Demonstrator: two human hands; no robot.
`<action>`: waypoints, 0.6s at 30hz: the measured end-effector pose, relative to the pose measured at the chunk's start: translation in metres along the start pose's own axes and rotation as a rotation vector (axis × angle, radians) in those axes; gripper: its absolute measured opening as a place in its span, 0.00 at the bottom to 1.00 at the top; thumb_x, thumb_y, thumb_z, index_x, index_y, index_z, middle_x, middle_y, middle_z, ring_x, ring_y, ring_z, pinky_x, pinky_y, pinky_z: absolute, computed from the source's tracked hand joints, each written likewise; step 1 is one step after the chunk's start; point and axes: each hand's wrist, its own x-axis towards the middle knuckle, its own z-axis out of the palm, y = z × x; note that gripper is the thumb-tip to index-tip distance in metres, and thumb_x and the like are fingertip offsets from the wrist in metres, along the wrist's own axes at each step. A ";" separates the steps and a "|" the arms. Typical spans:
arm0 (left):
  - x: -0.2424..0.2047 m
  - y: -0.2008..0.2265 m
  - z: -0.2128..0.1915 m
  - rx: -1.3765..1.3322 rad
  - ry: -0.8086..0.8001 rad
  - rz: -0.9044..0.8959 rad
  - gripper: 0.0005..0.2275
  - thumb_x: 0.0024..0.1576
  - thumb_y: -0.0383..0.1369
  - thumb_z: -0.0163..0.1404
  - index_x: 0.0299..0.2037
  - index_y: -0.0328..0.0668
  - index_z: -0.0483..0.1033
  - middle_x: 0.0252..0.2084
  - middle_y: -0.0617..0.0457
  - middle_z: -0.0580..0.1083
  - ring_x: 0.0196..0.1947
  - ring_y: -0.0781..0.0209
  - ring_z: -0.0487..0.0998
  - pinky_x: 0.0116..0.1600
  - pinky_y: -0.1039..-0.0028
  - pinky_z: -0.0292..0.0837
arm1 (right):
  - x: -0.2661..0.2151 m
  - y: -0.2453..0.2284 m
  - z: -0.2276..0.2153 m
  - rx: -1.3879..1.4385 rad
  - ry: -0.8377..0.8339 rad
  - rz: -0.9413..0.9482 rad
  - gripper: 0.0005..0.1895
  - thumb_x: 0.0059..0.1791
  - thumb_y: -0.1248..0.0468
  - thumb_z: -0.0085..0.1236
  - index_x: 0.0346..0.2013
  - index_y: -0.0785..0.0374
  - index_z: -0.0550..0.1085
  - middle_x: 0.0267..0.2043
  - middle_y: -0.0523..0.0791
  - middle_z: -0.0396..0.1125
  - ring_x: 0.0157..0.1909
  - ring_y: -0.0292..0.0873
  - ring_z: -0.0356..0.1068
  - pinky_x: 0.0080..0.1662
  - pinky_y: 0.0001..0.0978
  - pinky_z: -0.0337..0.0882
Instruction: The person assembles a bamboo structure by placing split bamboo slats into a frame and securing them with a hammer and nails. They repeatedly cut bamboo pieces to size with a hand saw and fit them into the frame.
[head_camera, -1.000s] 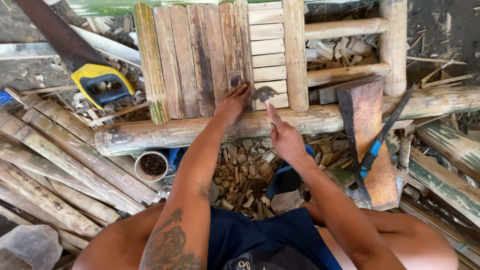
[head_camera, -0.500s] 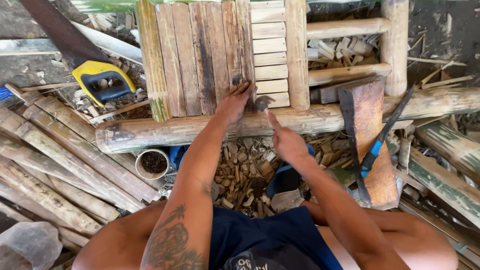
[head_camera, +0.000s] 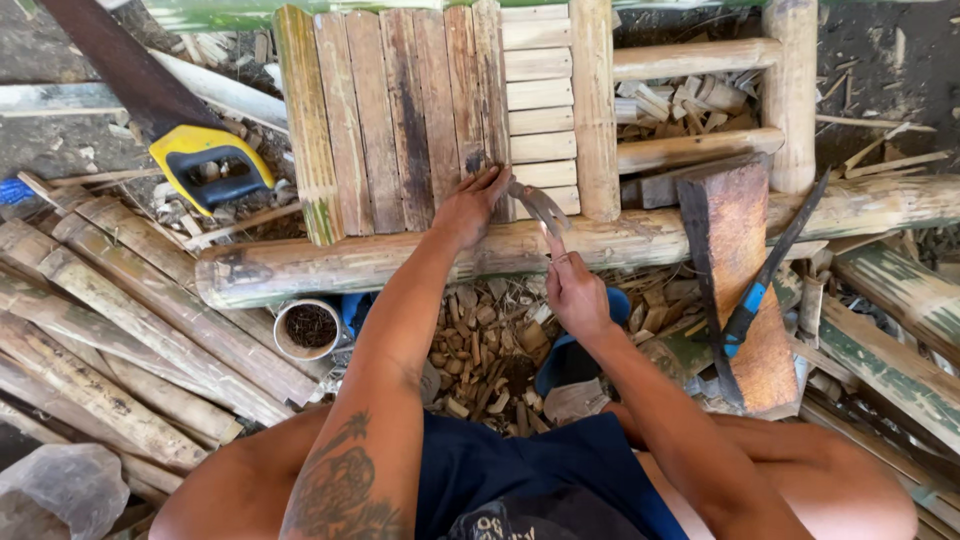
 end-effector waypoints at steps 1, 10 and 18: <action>0.001 0.001 -0.002 -0.013 -0.016 0.021 0.44 0.56 0.18 0.48 0.78 0.62 0.34 0.80 0.56 0.45 0.77 0.54 0.49 0.78 0.60 0.39 | 0.000 0.001 0.001 -0.063 -0.112 0.053 0.38 0.55 0.67 0.48 0.78 0.50 0.47 0.33 0.56 0.69 0.25 0.57 0.70 0.29 0.51 0.72; -0.017 -0.043 -0.054 0.064 -0.283 -0.020 0.32 0.57 0.25 0.54 0.73 0.55 0.58 0.62 0.43 0.71 0.58 0.46 0.76 0.62 0.58 0.71 | 0.004 -0.032 0.004 0.025 -0.148 0.084 0.41 0.51 0.67 0.50 0.77 0.48 0.48 0.33 0.57 0.70 0.32 0.62 0.71 0.36 0.58 0.72; -0.185 -0.196 -0.071 0.268 -0.259 -0.105 0.08 0.50 0.30 0.55 0.38 0.45 0.86 0.44 0.42 0.80 0.45 0.40 0.82 0.46 0.54 0.78 | 0.038 -0.150 0.053 0.222 -0.461 0.014 0.39 0.53 0.67 0.50 0.78 0.47 0.50 0.31 0.61 0.71 0.33 0.65 0.71 0.40 0.58 0.69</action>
